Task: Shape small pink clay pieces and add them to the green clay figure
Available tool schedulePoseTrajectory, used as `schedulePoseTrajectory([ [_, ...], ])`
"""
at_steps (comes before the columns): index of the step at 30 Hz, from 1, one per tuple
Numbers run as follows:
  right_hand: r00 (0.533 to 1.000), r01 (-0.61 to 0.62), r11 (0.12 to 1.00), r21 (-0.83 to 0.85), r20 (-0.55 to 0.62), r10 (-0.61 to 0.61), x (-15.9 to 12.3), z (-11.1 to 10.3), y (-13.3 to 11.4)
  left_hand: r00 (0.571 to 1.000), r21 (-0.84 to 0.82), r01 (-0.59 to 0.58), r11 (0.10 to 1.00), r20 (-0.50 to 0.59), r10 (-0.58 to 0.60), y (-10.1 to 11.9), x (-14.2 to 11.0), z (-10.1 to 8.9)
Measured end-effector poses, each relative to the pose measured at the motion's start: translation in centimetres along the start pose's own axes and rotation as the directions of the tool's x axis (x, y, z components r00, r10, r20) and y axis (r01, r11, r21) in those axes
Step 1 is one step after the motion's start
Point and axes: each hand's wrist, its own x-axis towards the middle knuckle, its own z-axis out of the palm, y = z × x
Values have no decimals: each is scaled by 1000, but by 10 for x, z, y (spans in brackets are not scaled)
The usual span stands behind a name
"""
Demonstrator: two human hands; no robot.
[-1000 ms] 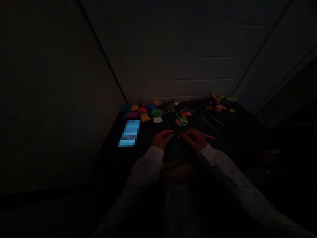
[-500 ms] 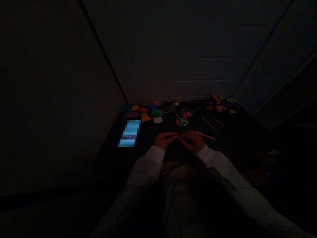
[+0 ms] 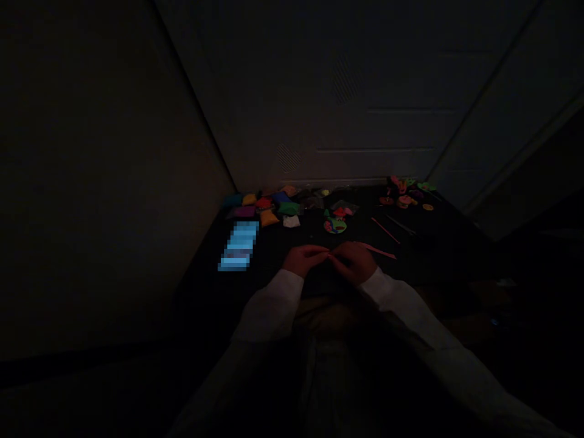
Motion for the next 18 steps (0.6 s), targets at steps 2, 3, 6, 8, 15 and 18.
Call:
schedulePoseTrajectory([
  [2, 1000, -5, 1000, -7, 0, 5, 0, 0, 0, 1000, -25, 1, 1000, -1, -1, -2, 1, 1],
  [3, 1000, -8, 1000, -9, 0, 8, 0, 1, -1, 1000, -39, 1, 999, -5, -2, -3, 2, 2],
  [6, 1000, -11, 1000, -7, 0, 11, 0, 1, -1, 1000, -70, 5, 998, -20, -6, -5, 2, 3],
  [8, 1000, -12, 1000, 5, -2, 12, 0, 2, -1, 1000, -86, 11, 996, -23, -13, -5, 2, 4],
  [15, 999, -35, 990, 133, -21, 38, 0, 2, -1, 998, -128, 27, 991, -56, -34, -4, 3, 4],
  [18, 991, -93, 968, 234, -68, 112, -1, -1, 2, 990, -140, 35, 989, -133, -54, -4, 3, 2],
])
